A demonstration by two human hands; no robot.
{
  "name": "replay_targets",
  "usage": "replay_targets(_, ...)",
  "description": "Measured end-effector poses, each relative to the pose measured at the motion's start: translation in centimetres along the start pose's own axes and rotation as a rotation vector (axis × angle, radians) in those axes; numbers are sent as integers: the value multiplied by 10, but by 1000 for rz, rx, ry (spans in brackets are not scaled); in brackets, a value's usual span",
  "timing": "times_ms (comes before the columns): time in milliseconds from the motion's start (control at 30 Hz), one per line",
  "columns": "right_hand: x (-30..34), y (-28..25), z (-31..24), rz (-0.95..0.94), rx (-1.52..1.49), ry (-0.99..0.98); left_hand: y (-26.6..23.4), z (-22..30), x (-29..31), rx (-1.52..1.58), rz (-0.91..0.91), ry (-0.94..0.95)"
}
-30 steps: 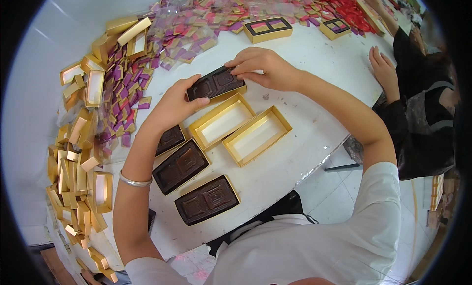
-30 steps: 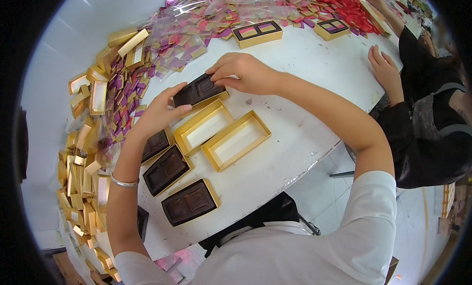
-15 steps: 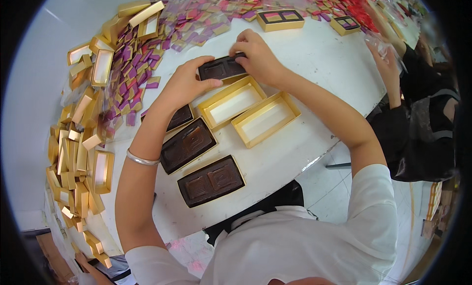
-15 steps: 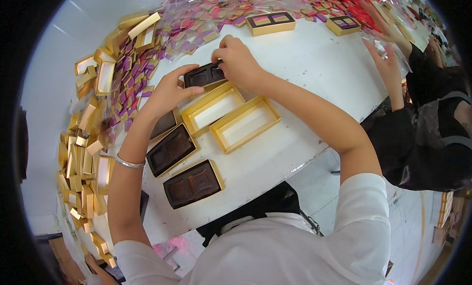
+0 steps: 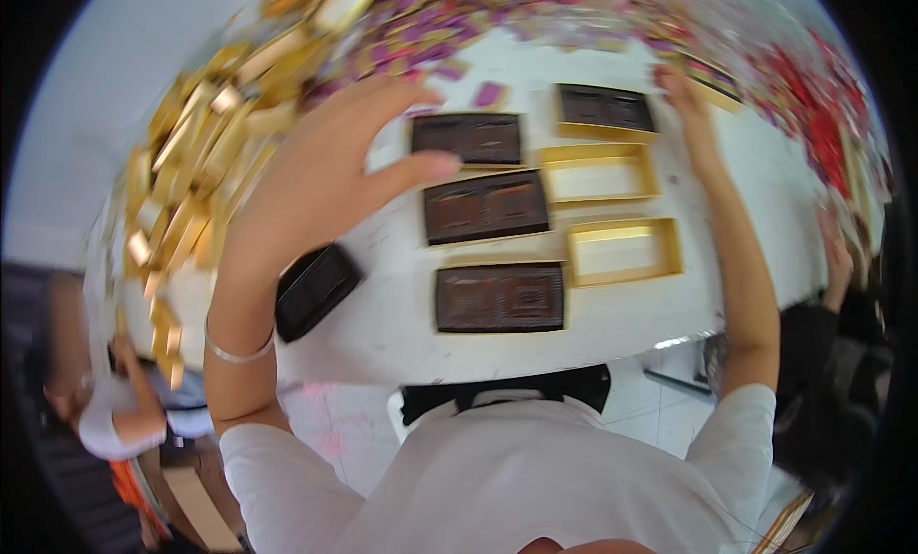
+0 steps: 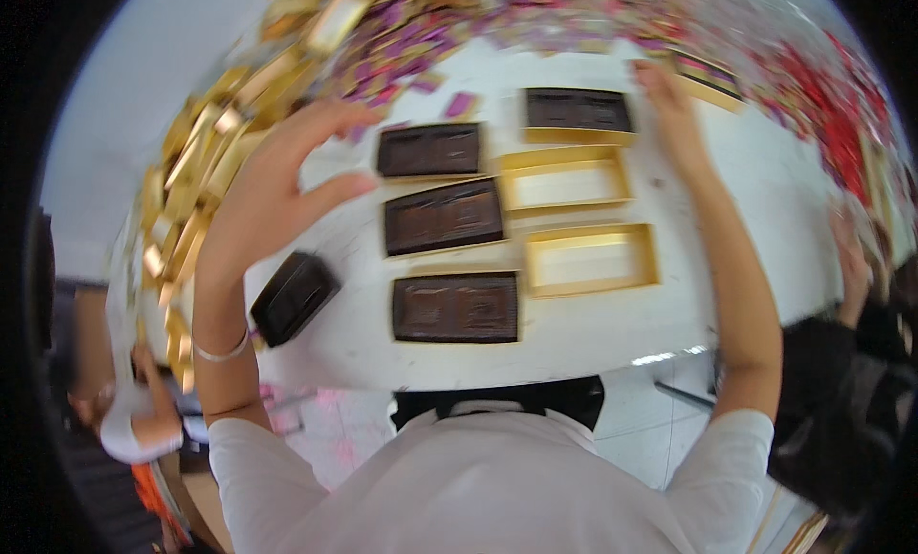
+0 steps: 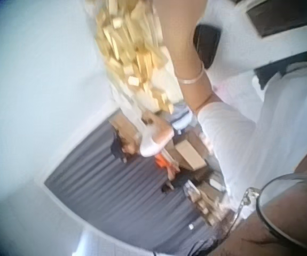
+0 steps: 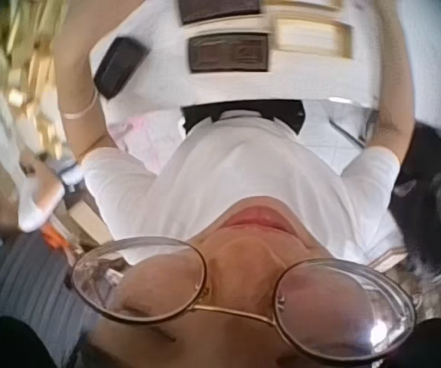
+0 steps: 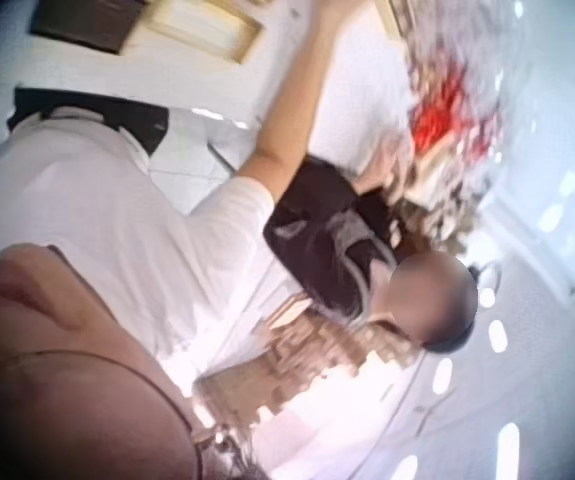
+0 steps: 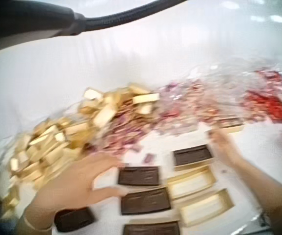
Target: The person places small colored cosmetic compacts into black plastic trays and then into gold cardboard boxes on a white table. The person arranges the filled boxes and continues handling empty trays and compacts throughout the clip.
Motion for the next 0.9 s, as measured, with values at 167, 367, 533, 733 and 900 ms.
replay_targets(167, -4, 1, -40, -10, -73, -27, -38, -3, 139, -245, -143, -424)
replay_targets(367, 8, 9, -48, -89, -88, -95, -4, -6, 191, -392, 163, -416)
replay_targets(533, 15, 4, -49, -65, -160, -29, -19, -28, 178, -243, 165, -635)
replay_targets(733, 49, 4, -136, -37, 171, -710, -56, -19, 112, 42, 347, -359)
replay_targets(900, 96, 26, -203, -410, 335, -1071, 17, 39, 1, 660, -98, -335)
Point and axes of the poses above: each hand's wrist, its own x-axis away from the middle knuckle, its own y-axis out of the palm, z = x × y, the point moved 4 cm from there along -x, towards the middle knuckle, and after that the axes turned 7 degrees about z, right-handed, at the moved point
